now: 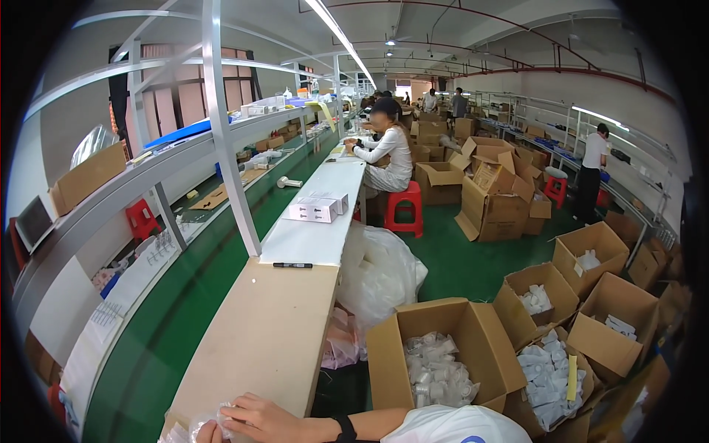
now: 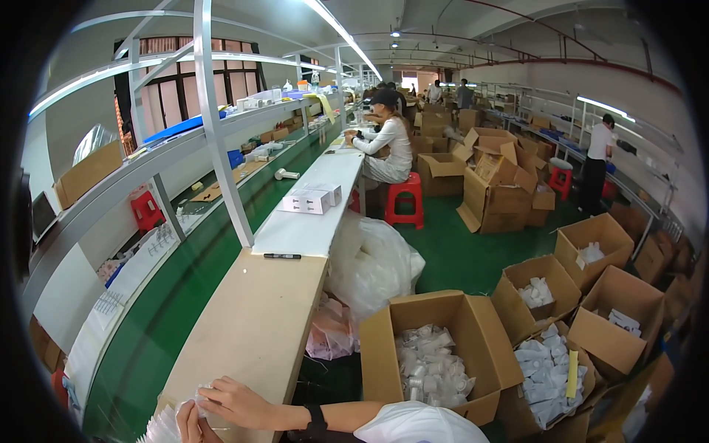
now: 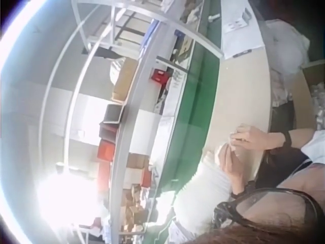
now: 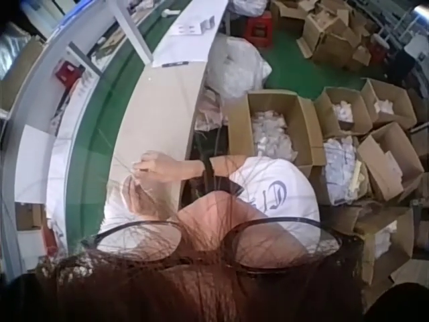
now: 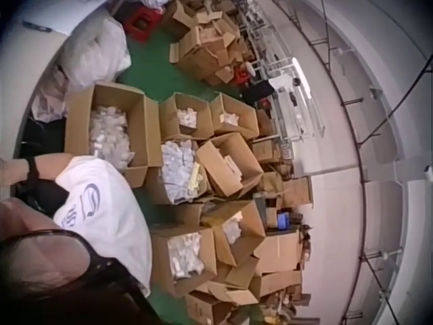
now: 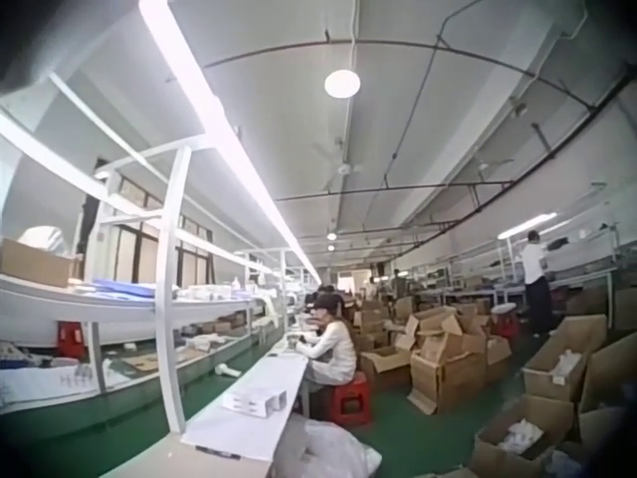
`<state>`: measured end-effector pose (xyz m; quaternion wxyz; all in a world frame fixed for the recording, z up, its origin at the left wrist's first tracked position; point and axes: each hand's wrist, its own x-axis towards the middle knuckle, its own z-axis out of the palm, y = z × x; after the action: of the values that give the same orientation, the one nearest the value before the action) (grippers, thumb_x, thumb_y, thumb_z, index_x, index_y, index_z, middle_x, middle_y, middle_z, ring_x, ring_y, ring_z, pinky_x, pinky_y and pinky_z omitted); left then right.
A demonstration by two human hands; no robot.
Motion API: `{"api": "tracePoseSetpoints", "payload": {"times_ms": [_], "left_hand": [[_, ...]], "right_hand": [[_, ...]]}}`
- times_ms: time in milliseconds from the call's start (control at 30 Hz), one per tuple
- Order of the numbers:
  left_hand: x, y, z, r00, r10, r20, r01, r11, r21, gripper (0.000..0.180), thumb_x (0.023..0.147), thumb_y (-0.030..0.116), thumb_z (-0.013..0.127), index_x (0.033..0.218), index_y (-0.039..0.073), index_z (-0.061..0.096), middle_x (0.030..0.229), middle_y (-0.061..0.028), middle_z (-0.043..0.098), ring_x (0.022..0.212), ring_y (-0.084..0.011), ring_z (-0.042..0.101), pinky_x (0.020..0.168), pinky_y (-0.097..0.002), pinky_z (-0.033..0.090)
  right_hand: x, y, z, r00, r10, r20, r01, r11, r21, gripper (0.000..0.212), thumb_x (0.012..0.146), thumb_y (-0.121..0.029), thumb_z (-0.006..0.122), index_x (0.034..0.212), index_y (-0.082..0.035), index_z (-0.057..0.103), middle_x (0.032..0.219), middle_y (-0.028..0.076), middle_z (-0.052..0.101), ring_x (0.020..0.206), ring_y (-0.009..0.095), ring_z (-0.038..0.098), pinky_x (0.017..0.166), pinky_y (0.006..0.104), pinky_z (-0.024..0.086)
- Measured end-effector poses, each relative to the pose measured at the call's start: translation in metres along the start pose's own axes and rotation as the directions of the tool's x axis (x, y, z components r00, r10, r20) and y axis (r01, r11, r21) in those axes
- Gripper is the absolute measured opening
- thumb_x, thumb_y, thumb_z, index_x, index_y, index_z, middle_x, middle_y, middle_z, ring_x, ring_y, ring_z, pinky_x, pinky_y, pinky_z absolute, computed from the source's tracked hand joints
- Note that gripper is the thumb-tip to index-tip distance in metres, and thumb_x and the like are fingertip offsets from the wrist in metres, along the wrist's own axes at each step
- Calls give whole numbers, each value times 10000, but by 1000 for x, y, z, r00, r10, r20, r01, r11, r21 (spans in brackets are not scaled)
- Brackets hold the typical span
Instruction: The person unties a bundle of bubble wrap bags, takes one, and wraps a white handheld fan in it. They place the wrapped fan into a cardboard box and then repeat the process with another fan.
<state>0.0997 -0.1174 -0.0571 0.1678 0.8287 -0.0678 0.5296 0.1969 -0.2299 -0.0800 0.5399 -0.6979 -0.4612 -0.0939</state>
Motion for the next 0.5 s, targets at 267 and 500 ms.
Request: {"api": "tracePoseSetpoints", "payload": {"times_ms": [267, 500], "left_hand": [[3, 14, -7, 969, -217, -116, 222, 974, 37, 102, 868, -29, 600, 951, -49, 655, 926, -195, 676, 842, -328, 644, 768, -397, 523], [-10, -9, -5, 937, -322, -134, 312, 946, -91, 119, 916, 6, 545, 975, -55, 629, 930, -205, 643, 838, -321, 610, 781, -376, 499]], "right_hand": [[18, -31, -35, 976, -187, -115, 180, 981, -66, 453, 797, -162, 690, 1211, -45, 550, 1138, 121, 517, 1068, 272, 494, 826, 366, 464], [38, -15, -46, 953, -78, 292, -16, 952, 304, 353, 751, -81, 739, 1061, -20, 583, 1007, 104, 493, 883, 210, 515, 702, 299, 451]]}}
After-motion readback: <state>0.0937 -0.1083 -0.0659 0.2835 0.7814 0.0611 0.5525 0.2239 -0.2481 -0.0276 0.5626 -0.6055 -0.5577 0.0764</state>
